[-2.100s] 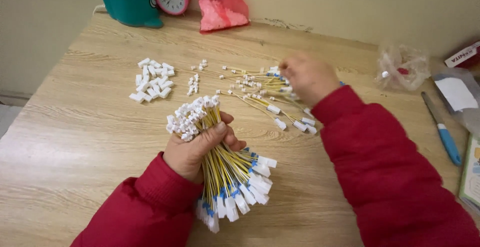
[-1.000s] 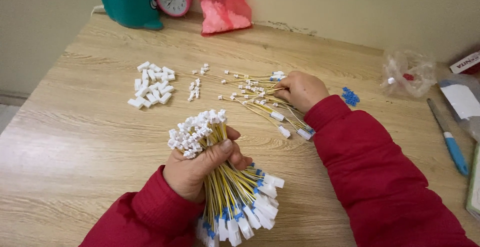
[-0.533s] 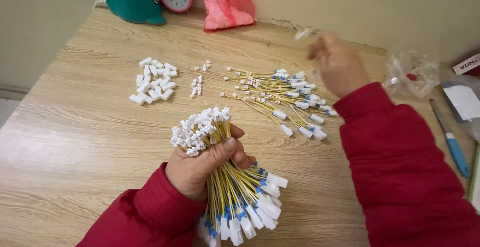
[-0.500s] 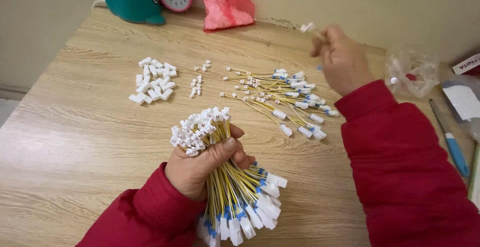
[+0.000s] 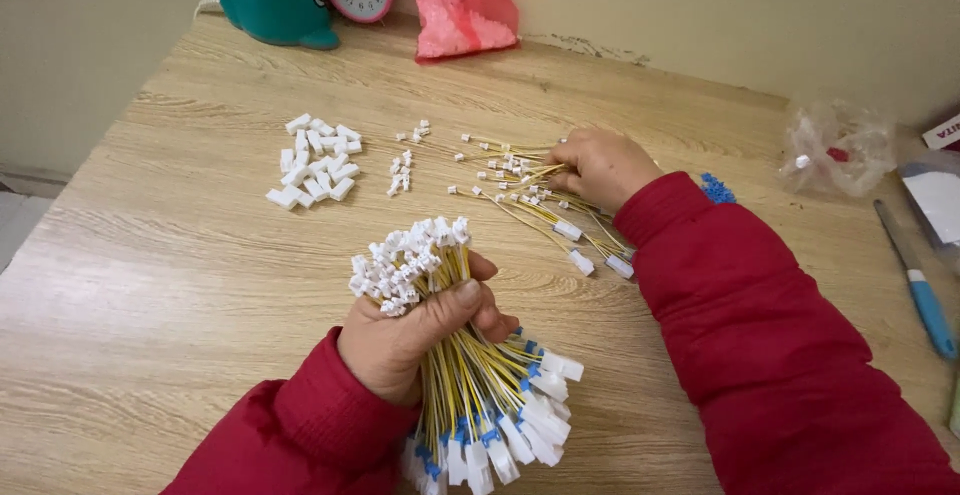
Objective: The person gathers and bundles multiple yellow wires with white and blue connectors on a wooden table. They then place the assembled bundle on the floor and return to the table to pick up a pair of eyeglasses.
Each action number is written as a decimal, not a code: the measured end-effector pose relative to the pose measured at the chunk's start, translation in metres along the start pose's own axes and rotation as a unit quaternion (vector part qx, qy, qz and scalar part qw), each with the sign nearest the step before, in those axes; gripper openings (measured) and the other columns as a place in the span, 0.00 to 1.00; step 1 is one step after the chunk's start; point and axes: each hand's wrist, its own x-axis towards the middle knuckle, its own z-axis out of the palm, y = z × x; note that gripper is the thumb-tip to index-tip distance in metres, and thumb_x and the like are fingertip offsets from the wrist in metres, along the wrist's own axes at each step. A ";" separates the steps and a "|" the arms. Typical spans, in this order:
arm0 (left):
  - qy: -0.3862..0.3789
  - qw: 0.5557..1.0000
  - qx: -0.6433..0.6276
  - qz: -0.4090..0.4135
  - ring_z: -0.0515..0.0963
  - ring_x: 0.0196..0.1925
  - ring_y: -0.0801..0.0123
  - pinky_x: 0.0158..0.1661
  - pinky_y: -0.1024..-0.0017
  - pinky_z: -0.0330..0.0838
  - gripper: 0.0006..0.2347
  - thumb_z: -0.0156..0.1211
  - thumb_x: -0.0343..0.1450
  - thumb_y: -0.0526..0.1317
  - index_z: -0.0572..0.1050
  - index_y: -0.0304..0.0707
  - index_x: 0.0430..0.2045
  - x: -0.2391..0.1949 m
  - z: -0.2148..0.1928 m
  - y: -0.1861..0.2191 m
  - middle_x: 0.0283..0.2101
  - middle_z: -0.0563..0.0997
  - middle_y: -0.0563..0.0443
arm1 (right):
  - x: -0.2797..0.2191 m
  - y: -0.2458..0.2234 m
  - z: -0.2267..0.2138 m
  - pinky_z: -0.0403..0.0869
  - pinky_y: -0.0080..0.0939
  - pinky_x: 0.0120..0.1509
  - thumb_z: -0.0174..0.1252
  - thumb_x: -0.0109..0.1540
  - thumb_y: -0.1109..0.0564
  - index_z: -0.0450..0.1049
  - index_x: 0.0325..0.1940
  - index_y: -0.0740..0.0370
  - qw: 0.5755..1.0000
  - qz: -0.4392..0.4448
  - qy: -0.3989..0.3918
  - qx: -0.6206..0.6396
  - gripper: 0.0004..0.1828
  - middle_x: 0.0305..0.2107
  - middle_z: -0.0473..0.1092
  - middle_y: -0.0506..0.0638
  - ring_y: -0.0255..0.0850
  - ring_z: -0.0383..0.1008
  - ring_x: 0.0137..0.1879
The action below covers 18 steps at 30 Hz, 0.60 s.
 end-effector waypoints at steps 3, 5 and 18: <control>0.031 0.999 0.003 -0.017 0.75 0.24 0.57 0.38 0.52 0.78 0.10 0.63 0.63 0.30 0.73 0.22 0.34 0.000 0.001 0.001 0.17 0.70 0.38 | 0.002 -0.004 0.000 0.67 0.51 0.41 0.60 0.60 0.47 0.77 0.47 0.53 1.000 0.000 0.007 0.028 0.14 0.34 0.72 0.50 0.48 0.70 0.43; 0.025 1.000 0.007 -0.013 0.75 0.23 0.56 0.38 0.51 0.78 0.10 0.62 0.63 0.30 0.74 0.23 0.35 0.001 -0.002 0.000 0.18 0.71 0.37 | 0.000 -0.018 -0.020 0.70 0.48 0.41 0.56 0.61 0.54 0.77 0.44 0.55 0.997 0.035 0.018 0.062 0.09 0.35 0.74 0.50 0.46 0.73 0.41; 0.021 0.999 0.028 0.007 0.74 0.22 0.56 0.37 0.52 0.77 0.11 0.63 0.63 0.32 0.73 0.21 0.34 0.002 -0.001 0.001 0.16 0.70 0.37 | 0.023 0.005 -0.005 0.68 0.56 0.36 0.57 0.61 0.44 0.79 0.40 0.55 0.995 0.077 -0.007 -0.058 0.15 0.32 0.73 0.55 0.54 0.72 0.38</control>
